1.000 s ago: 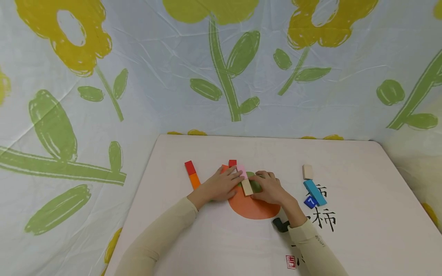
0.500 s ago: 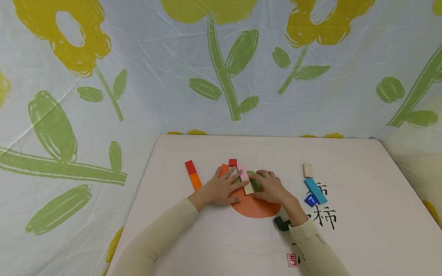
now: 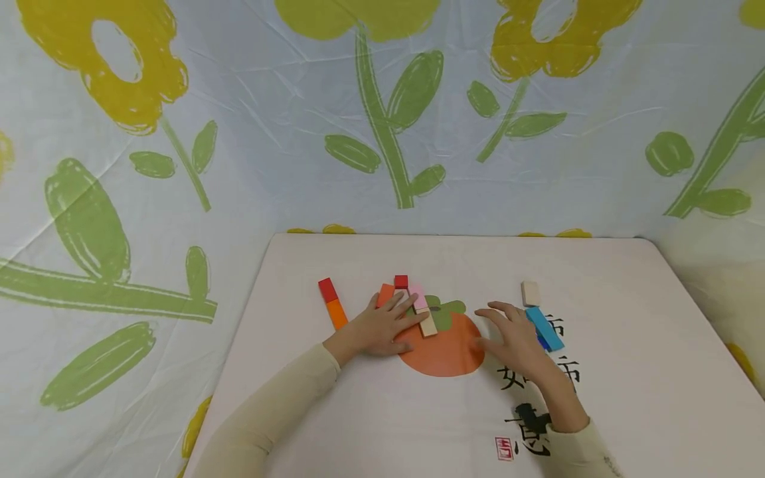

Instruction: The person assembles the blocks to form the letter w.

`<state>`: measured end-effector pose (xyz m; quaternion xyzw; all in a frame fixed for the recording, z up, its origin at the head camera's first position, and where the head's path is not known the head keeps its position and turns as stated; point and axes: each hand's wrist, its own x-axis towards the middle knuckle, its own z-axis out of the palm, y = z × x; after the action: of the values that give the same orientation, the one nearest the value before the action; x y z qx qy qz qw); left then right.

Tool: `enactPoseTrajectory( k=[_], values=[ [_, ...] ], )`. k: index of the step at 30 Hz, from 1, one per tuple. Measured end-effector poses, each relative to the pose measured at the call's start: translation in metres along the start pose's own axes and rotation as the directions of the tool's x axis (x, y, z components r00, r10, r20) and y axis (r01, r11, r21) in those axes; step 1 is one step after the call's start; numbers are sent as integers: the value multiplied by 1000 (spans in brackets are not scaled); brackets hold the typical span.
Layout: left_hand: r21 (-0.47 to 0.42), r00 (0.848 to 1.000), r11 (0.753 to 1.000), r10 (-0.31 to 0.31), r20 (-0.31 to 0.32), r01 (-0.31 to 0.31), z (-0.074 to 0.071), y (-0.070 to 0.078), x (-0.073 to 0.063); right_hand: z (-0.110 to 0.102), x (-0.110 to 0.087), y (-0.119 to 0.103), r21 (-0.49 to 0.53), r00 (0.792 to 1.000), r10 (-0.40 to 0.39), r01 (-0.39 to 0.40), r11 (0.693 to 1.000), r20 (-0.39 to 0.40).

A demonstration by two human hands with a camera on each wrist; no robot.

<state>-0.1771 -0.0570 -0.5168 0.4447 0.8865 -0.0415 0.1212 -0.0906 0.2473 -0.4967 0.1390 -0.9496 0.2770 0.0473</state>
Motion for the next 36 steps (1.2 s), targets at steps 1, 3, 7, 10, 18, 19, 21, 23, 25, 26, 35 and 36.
enactPoseTrajectory(
  k=[1,3,7,10,18,19,21,23,25,26,35,36],
  values=[
    [-4,1000,1000,1,-1,-1,0,0,0,-3,-5,4,-1,1000,-14,14,1000,-22],
    [-9,1000,1000,-1,0,1,0,1,0,-10,-15,14,-6,998,-38,38,999,-56],
    [-11,1000,1000,-6,7,6,2,1,1,-26,-32,33,-11,998,-9,9,1000,-56],
    [-10,1000,1000,-6,10,7,4,-1,2,-38,-41,45,-23,997,78,-78,997,-5],
    [1,1000,1000,-6,10,6,6,-1,3,-53,-50,64,-51,978,176,-171,984,116],
    [2,1000,1000,-5,8,5,6,-1,3,-53,-50,65,-56,978,172,-166,985,119],
    [3,1000,1000,-4,6,4,5,0,4,-53,-51,67,-57,979,165,-159,986,123],
    [1,1000,1000,-2,3,2,4,0,3,-52,-51,70,-55,979,158,-152,987,129],
    [-2,1000,1000,-1,1,1,4,-1,3,-51,-50,71,-50,979,153,-148,988,133],
    [-4,1000,1000,0,0,0,4,-1,3,-51,-50,72,-46,979,151,-146,988,134],
    [-31,1000,999,6,-5,-6,5,-2,3,-47,-45,73,-32,972,189,-186,982,142],
    [-33,1000,999,5,-5,-5,6,-2,3,-46,-45,73,-33,970,198,-195,980,143]
  ],
)
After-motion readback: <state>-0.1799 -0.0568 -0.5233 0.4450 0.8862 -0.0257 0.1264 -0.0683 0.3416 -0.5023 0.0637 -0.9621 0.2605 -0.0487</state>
